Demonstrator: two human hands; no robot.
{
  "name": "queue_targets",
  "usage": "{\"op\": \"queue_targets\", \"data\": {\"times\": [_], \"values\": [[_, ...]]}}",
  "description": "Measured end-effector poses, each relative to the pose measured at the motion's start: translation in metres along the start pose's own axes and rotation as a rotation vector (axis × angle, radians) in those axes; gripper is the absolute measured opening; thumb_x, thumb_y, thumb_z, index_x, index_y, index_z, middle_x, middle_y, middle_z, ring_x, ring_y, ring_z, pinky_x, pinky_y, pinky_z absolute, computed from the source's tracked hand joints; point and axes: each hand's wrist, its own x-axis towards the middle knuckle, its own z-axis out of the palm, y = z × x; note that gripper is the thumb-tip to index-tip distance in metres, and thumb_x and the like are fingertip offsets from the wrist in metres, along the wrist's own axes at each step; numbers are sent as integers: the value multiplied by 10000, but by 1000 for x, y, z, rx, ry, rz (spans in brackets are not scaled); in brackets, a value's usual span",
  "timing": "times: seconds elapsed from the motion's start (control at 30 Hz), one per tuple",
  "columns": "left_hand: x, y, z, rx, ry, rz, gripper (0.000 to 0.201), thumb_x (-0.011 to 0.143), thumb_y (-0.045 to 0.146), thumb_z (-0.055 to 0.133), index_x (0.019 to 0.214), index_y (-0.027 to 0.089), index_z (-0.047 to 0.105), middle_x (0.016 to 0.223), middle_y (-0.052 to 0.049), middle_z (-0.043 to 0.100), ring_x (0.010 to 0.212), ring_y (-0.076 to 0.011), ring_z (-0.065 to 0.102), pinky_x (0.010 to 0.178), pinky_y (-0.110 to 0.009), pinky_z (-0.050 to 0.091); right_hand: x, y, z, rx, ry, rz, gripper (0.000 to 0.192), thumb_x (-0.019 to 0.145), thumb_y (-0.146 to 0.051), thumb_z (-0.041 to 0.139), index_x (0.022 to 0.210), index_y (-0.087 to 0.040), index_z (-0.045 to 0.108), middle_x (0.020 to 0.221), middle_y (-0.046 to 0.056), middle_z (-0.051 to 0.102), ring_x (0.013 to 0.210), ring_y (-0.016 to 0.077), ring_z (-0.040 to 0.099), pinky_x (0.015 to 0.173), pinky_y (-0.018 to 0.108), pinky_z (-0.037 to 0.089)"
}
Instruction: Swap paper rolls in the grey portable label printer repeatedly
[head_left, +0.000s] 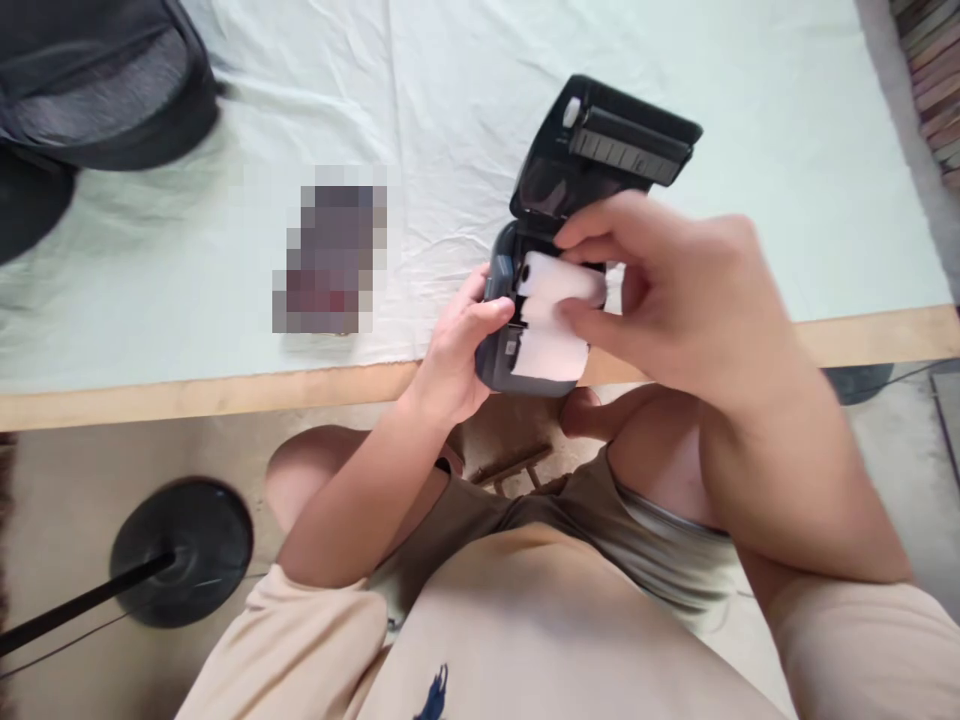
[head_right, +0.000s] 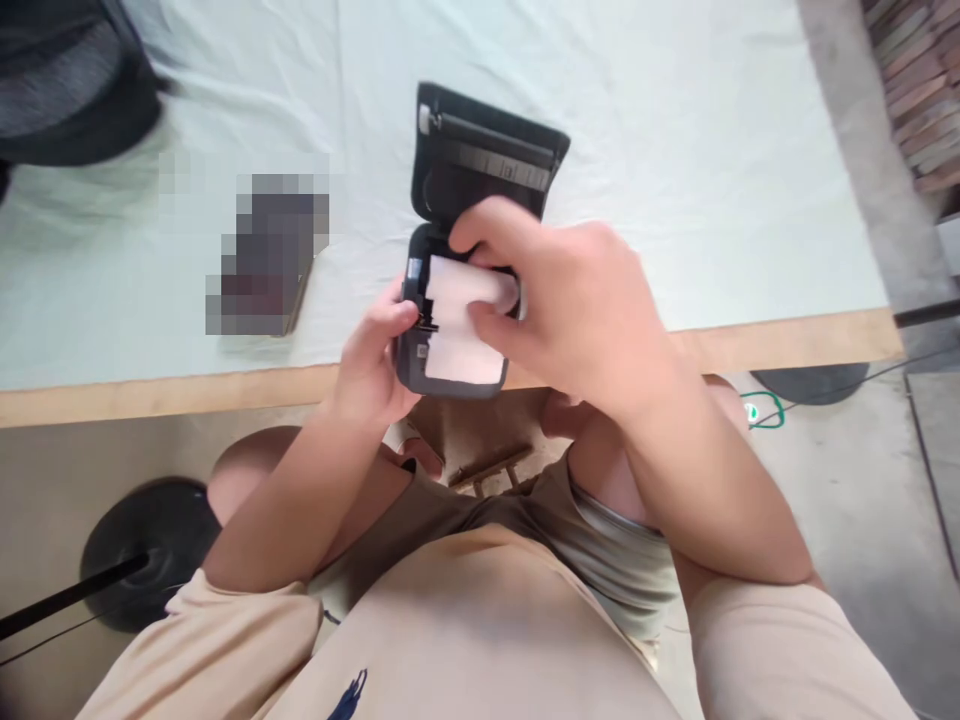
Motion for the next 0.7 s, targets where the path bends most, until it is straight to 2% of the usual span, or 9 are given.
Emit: {"op": "queue_targets", "data": {"times": [0.1,0.17,0.2,0.23,0.33,0.47,0.57,0.67,0.7], "values": [[5,4,-1,-58,-10,5,199,915,354,772,1056,214,780,1009,-38,808,901,-235,795,759,-328,650,-3,15,-16,322,150,117,373,833,-338,807,1196,-371,728,862,-40,732,501,129,524,396,299,374],[8,4,-2,-83,12,26,228,949,410,722,1000,202,799,999,-41,822,919,-243,804,814,-345,670,-6,40,-23,558,233,189,283,879,-405,758,1160,-382,726,806,-38,650,512,141,544,401,302,427],[9,4,-2,-87,30,34,261,965,439,694,974,202,804,980,-42,827,934,-255,811,835,-359,678,-7,56,-23,611,335,197,284,848,-423,779,1122,-364,732,843,-29,639,525,133,549,390,295,432],[9,4,-2,-90,47,42,287,977,459,671,951,206,804,959,-41,831,962,-271,817,855,-375,685,-9,72,-22,579,326,253,318,844,-403,809,1145,-361,715,975,-18,680,598,136,621,461,305,521],[10,3,-2,-73,70,68,334,1015,487,612,932,223,799,926,-41,836,1165,-327,802,954,-424,690,-14,120,-12,496,455,270,450,784,-432,888,1155,-378,639,965,-39,671,691,139,665,632,317,624],[7,6,3,-68,61,68,319,1035,482,600,951,243,793,938,-53,846,1331,-337,735,1058,-457,662,-24,157,-5,136,271,214,397,780,-449,909,1086,-336,683,950,-1,725,790,166,637,769,341,583],[6,7,6,-110,52,69,265,1020,490,649,959,261,768,967,-50,849,1361,-337,714,1086,-461,645,-32,149,-12,-5,259,185,483,782,-409,908,1215,-367,699,1097,12,773,895,211,681,893,400,573],[6,7,5,-89,65,61,284,1015,512,647,988,259,773,990,-52,846,1375,-361,707,1064,-461,651,-37,113,-13,-107,402,60,666,820,-403,873,1432,-384,611,1335,70,725,1117,294,699,1001,474,568],[7,6,4,-78,68,58,295,1020,511,631,991,256,776,984,-49,842,1367,-363,715,1050,-461,658,-37,100,-9,-134,412,21,611,858,-398,835,1427,-364,614,1329,97,712,1122,306,695,989,485,573]]}}
